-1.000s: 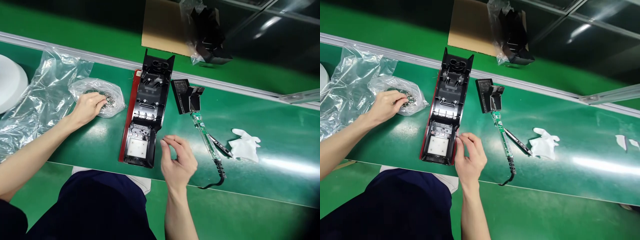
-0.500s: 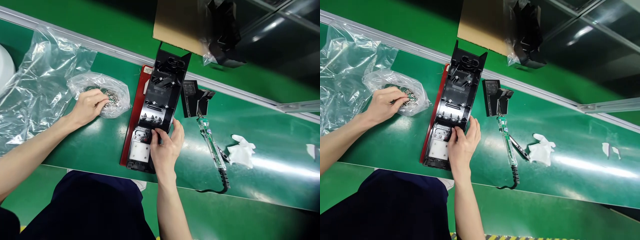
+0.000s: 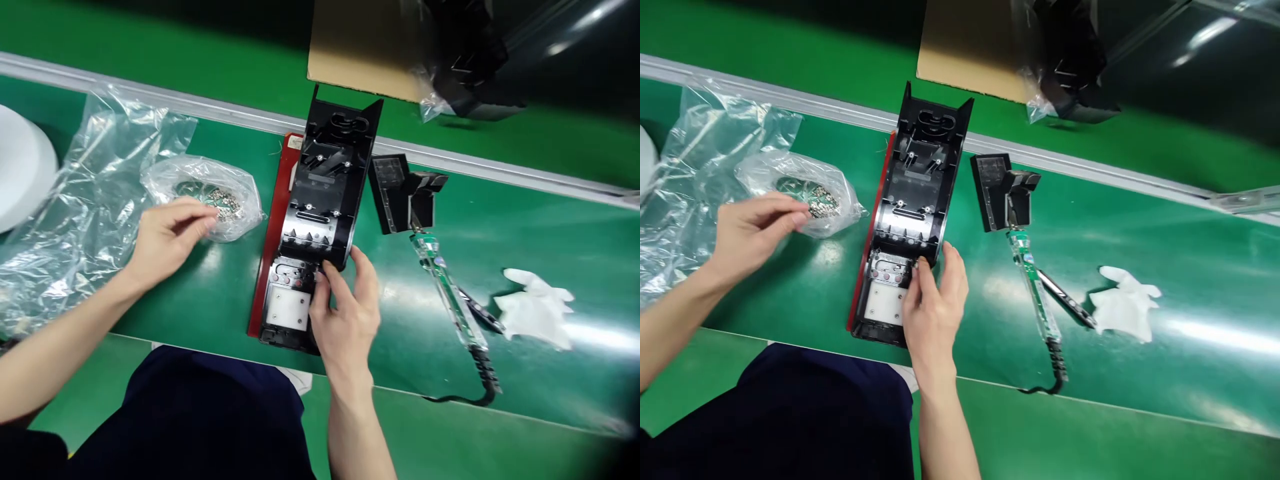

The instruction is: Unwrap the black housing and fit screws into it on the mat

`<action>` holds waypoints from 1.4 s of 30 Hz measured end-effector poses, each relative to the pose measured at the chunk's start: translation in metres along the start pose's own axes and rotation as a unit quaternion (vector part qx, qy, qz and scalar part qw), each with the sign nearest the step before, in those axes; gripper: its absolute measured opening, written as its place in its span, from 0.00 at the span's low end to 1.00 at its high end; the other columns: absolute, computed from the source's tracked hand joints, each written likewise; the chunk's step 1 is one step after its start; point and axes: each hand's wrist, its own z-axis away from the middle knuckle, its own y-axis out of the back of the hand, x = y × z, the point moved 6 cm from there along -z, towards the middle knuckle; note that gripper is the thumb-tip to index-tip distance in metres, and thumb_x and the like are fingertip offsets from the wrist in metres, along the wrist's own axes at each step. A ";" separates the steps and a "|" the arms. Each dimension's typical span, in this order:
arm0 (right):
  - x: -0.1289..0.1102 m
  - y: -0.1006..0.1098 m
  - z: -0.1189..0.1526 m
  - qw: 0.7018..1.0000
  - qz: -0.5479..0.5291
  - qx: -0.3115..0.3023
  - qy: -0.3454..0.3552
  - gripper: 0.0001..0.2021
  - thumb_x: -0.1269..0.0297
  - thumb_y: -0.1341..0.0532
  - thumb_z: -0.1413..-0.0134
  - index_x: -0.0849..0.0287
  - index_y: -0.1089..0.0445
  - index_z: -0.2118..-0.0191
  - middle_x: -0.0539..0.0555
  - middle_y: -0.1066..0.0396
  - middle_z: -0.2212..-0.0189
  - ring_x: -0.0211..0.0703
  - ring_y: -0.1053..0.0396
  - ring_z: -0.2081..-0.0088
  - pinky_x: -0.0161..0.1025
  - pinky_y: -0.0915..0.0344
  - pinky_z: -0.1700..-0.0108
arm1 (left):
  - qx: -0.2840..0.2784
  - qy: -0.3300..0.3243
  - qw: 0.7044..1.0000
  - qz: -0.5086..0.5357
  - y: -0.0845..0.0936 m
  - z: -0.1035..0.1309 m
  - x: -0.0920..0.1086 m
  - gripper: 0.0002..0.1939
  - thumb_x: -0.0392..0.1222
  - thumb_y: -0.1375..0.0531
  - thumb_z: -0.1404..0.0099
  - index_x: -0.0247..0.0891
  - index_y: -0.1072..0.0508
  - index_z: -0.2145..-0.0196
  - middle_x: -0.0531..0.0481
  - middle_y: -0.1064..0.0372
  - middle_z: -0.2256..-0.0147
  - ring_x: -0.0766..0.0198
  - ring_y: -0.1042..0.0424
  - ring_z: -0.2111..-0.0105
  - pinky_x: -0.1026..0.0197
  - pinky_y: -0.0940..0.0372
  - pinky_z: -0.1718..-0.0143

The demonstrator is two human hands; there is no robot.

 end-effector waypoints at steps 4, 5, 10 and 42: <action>-0.009 0.026 0.000 0.998 -0.008 0.066 -0.002 0.04 0.77 0.41 0.35 0.70 0.30 0.57 0.65 0.38 0.48 0.59 0.34 0.49 0.50 0.30 0.48 | -0.094 0.201 0.927 0.303 -0.025 0.036 0.015 0.07 0.35 0.32 0.44 0.37 0.23 0.65 0.52 0.26 0.72 0.71 0.29 0.77 0.70 0.31 0.75; -0.012 0.033 0.001 0.997 -0.006 0.081 0.003 0.03 0.78 0.41 0.36 0.70 0.30 0.58 0.65 0.37 0.50 0.59 0.33 0.51 0.48 0.30 0.49 | -0.122 0.239 0.888 0.374 -0.035 0.045 0.018 0.08 0.36 0.32 0.44 0.37 0.24 0.65 0.51 0.26 0.73 0.70 0.29 0.77 0.70 0.31 0.76; -0.012 0.056 0.020 0.993 -0.029 0.113 -0.001 0.05 0.84 0.38 0.42 0.73 0.29 0.60 0.65 0.33 0.55 0.59 0.31 0.55 0.46 0.30 0.52 | -0.173 0.321 0.757 0.542 -0.066 0.074 0.023 0.05 0.36 0.31 0.45 0.36 0.23 0.71 0.49 0.26 0.74 0.71 0.28 0.77 0.74 0.34 0.78; 0.031 0.042 0.078 0.977 -0.109 0.168 -0.079 0.03 0.83 0.40 0.39 0.73 0.32 0.61 0.64 0.32 0.60 0.56 0.30 0.57 0.48 0.32 0.52 | -0.037 -0.297 0.919 -0.257 -0.100 0.045 0.071 0.05 0.29 0.42 0.37 0.34 0.29 0.64 0.41 0.34 0.52 0.57 0.37 0.45 0.48 0.38 0.42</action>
